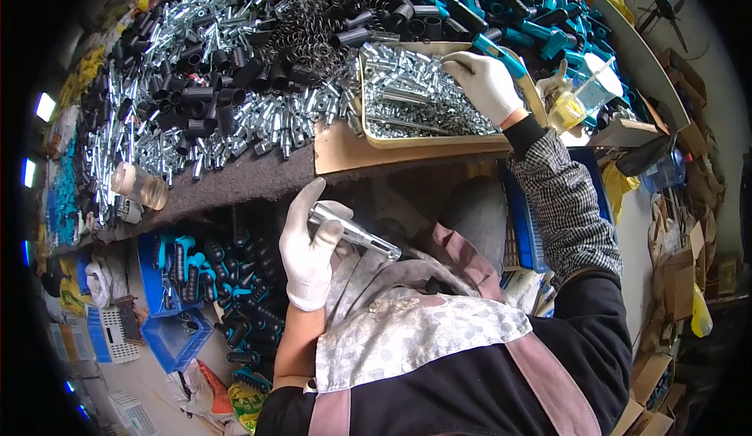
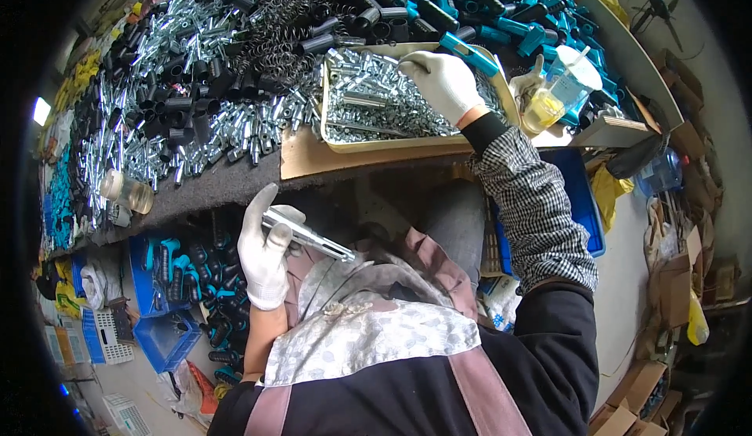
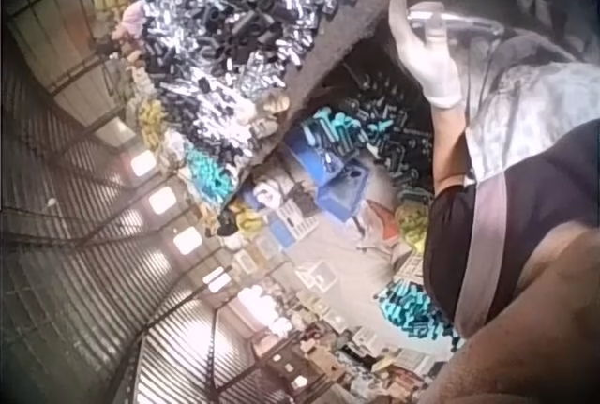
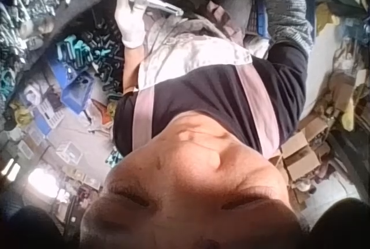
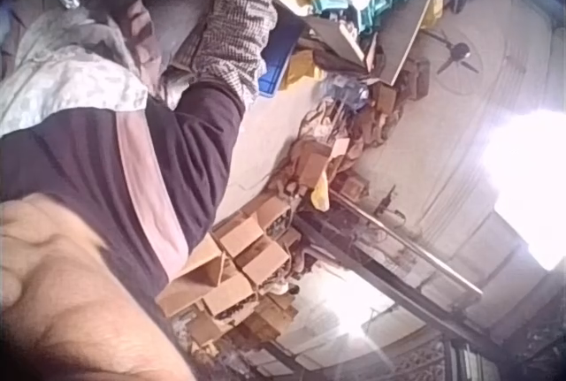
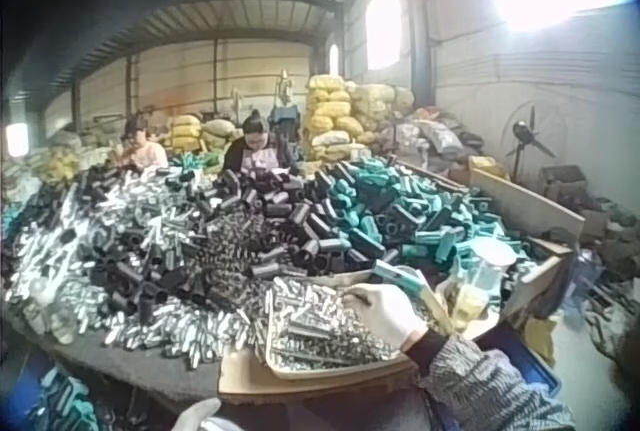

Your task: Assembling plastic tool handles by inserting internal metal components and springs.

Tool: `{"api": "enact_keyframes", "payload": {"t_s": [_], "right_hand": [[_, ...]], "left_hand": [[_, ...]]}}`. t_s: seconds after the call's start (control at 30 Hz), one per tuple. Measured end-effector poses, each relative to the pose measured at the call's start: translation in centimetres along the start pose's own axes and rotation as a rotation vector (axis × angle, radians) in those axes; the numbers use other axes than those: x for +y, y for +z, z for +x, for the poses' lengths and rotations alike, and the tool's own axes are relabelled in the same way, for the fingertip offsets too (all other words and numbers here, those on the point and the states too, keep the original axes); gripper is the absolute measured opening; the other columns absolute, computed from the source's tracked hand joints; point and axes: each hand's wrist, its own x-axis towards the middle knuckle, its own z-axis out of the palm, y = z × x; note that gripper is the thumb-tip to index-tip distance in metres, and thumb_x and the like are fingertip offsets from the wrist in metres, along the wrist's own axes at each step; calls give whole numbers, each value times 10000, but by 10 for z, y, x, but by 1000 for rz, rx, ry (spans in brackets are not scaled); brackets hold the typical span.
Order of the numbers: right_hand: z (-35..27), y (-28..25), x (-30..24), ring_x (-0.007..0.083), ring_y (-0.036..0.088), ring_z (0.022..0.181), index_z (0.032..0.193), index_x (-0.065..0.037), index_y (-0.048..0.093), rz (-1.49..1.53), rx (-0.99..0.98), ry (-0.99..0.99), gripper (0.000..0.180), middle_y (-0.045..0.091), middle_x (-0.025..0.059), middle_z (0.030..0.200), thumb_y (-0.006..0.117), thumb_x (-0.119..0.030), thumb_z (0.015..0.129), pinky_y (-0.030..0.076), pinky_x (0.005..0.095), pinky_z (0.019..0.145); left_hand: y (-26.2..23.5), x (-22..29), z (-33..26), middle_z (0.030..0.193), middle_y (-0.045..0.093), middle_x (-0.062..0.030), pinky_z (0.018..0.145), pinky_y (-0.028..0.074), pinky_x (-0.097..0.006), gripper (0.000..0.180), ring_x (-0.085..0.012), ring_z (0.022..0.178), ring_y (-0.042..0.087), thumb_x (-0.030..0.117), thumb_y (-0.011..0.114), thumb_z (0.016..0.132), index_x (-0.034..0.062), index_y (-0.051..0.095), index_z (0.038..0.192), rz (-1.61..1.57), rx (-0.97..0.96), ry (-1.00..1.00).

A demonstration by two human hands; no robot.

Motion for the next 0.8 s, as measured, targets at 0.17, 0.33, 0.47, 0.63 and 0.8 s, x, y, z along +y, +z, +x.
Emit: {"api": "enact_keyframes", "payload": {"t_s": [0.17,0.33,0.47,0.63,0.8], "right_hand": [[5,-12,5,180,693,762,1052,-18,732,85,60,98,241,734,125,866,639,-220,961,525,287,716],[-16,-24,-39,97,615,694,1086,8,727,465,68,226,264,717,57,827,619,-200,965,485,236,649],[-78,-38,-93,58,541,657,1144,-8,709,779,-230,454,265,648,0,826,603,-168,961,449,218,599],[-155,-17,-112,69,552,709,1175,38,675,1019,-339,738,264,681,42,888,611,-82,949,462,210,652],[-179,-1,-125,78,647,839,1217,6,671,1175,-366,764,296,709,45,992,657,-96,940,532,203,766]], "left_hand": [[2,-3,5,979,683,-90,539,472,-182,731,-90,693,626,454,721,901,-18,482,1406,-21,4,-30],[2,-1,4,990,676,-101,551,463,-201,666,-98,690,611,396,672,954,-28,455,1419,-70,89,9],[1,-3,2,1110,634,-143,610,486,-224,632,-125,795,613,361,614,996,-6,398,1463,-214,256,50],[11,-9,-2,1130,634,-159,662,525,-262,595,-175,817,651,308,617,999,4,396,1461,-261,238,38],[27,-22,-15,1175,635,-194,710,530,-277,659,-193,852,647,334,672,966,-2,395,1461,-295,132,-50]]}}
